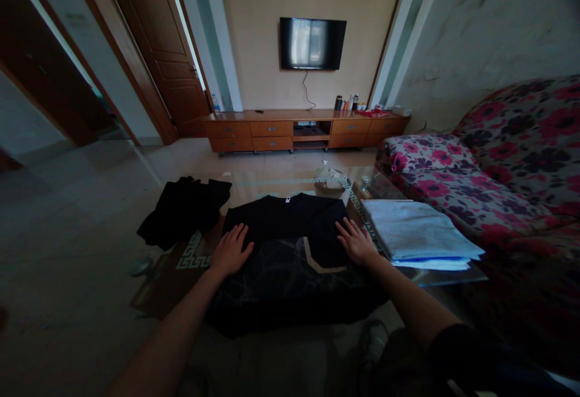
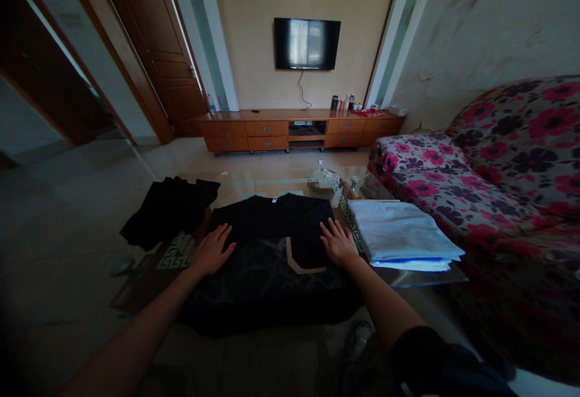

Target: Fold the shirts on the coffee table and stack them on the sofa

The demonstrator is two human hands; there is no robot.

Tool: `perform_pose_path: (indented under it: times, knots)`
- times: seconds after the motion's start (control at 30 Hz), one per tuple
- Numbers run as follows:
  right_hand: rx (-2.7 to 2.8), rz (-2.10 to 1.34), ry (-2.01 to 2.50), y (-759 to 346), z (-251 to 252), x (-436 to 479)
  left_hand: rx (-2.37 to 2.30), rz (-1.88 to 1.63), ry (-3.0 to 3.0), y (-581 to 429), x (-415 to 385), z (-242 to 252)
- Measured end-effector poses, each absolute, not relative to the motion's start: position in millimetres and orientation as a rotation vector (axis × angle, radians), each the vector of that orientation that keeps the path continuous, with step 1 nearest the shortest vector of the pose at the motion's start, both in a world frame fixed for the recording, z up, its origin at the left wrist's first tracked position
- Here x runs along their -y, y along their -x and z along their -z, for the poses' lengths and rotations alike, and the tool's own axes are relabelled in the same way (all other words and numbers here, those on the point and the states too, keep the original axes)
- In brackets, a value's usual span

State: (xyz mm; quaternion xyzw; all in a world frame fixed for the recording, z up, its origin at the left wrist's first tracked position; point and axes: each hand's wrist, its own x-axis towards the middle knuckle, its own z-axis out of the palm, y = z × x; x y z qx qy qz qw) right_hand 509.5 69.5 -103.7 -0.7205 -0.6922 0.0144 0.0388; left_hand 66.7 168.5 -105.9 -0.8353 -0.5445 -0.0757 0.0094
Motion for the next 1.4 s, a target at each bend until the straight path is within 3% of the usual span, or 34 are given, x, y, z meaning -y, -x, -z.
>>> perform_pose_path:
  times: [0.47,0.7,0.83,1.03,1.2,1.4]
  knots:
    - [2.395,0.054,1.947,-480.6,59.1,-67.6,1.724,0.244,2.603,-67.4,-168.0,104.6]
    - [2.151,-0.201,1.930,-485.6,62.0,-78.8,1.712,0.250,2.602,-67.7,-167.9,104.2]
    - [1.919,-0.080,1.951,-505.3,74.9,-81.8,1.724,0.277,2.606,-67.4,-168.1,106.0]
    - [2.193,-0.210,2.107,-504.1,95.2,-70.7,1.703,0.239,2.617,-64.9,-169.2,107.1]
    - [2.137,-0.094,2.173,-478.2,89.5,-71.9,1.662,0.175,2.669,-69.5,-167.0,98.9]
    - [2.305,-0.382,2.007,-460.0,83.2,-74.5,1.575,0.173,2.780,-84.0,-162.1,98.7]
